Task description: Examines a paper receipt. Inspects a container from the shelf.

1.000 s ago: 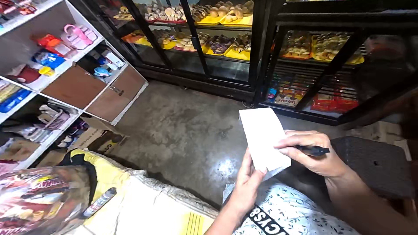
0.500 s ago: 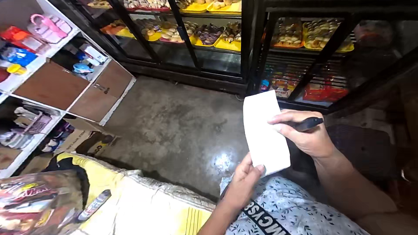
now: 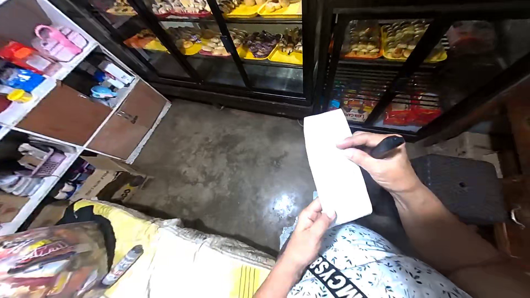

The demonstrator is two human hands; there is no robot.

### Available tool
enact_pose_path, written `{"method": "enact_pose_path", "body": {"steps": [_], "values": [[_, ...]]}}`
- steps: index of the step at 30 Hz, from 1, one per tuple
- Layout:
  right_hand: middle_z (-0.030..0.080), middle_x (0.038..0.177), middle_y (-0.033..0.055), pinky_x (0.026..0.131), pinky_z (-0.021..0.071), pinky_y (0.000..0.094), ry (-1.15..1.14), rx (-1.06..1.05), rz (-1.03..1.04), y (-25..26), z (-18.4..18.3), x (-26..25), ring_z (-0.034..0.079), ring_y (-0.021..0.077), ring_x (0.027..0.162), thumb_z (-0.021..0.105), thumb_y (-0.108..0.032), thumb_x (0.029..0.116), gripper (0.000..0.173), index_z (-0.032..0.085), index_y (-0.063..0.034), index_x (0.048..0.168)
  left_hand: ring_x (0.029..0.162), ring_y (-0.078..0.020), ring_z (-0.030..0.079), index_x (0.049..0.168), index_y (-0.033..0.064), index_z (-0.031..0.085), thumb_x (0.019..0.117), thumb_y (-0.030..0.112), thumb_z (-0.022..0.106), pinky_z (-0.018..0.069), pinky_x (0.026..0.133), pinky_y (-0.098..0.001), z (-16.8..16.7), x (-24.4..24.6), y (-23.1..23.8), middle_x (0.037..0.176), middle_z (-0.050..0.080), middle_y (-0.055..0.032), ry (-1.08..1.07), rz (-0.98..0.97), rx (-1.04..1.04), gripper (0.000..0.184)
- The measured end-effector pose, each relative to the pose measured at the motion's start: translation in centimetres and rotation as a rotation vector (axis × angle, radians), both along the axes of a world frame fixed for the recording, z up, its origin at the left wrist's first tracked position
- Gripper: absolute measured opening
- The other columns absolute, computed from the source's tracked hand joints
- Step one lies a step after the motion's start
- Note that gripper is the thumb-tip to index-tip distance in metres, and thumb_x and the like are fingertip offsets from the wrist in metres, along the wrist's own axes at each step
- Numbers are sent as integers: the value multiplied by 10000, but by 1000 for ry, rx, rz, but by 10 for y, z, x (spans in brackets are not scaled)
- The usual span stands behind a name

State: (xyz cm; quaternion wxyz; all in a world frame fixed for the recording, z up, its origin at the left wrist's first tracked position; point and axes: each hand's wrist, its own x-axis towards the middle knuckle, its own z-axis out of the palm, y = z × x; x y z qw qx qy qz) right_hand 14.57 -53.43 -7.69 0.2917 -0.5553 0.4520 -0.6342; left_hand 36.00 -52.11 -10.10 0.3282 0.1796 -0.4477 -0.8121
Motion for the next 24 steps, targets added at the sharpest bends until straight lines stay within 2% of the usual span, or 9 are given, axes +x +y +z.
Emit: {"method": "enact_pose_path", "body": {"steps": [4, 7, 20, 24], "values": [[723, 980, -24, 746, 576, 173, 5, -3, -21, -2, 1, 1, 665, 14, 833, 660, 65, 889, 208, 752, -22, 1053, 1033, -49, 688, 1238, 96, 630, 1047, 124, 483, 563, 951, -308, 0, 0, 0, 1113, 732, 63, -35, -12, -10, 243], [730, 991, -22, 763, 583, 182, -11, -14, -14, -4, -1, 1, 676, 21, 852, 671, 66, 886, 208, 750, -26, 1056, 1040, -54, 687, 1227, 112, 655, 1052, 145, 502, 559, 953, -308, -3, -1, 0, 1118, 735, 52, 5, -12, 5, 235], [730, 987, -31, 753, 585, 176, -25, 17, -33, -4, -3, 3, 676, 15, 842, 668, 59, 891, 192, 752, -42, 1031, 1023, -68, 697, 1225, 82, 631, 1047, 86, 448, 570, 948, -321, 1, -1, 0, 1102, 737, 43, -45, 19, 33, 255], [743, 1016, -34, 771, 593, 193, -88, 33, -17, -3, -5, 4, 690, 27, 857, 670, 44, 897, 218, 744, -58, 1074, 990, -82, 708, 1191, 77, 640, 1039, 58, 433, 578, 928, -328, 0, -3, -1, 1071, 742, 24, -33, 53, 92, 257]]}}
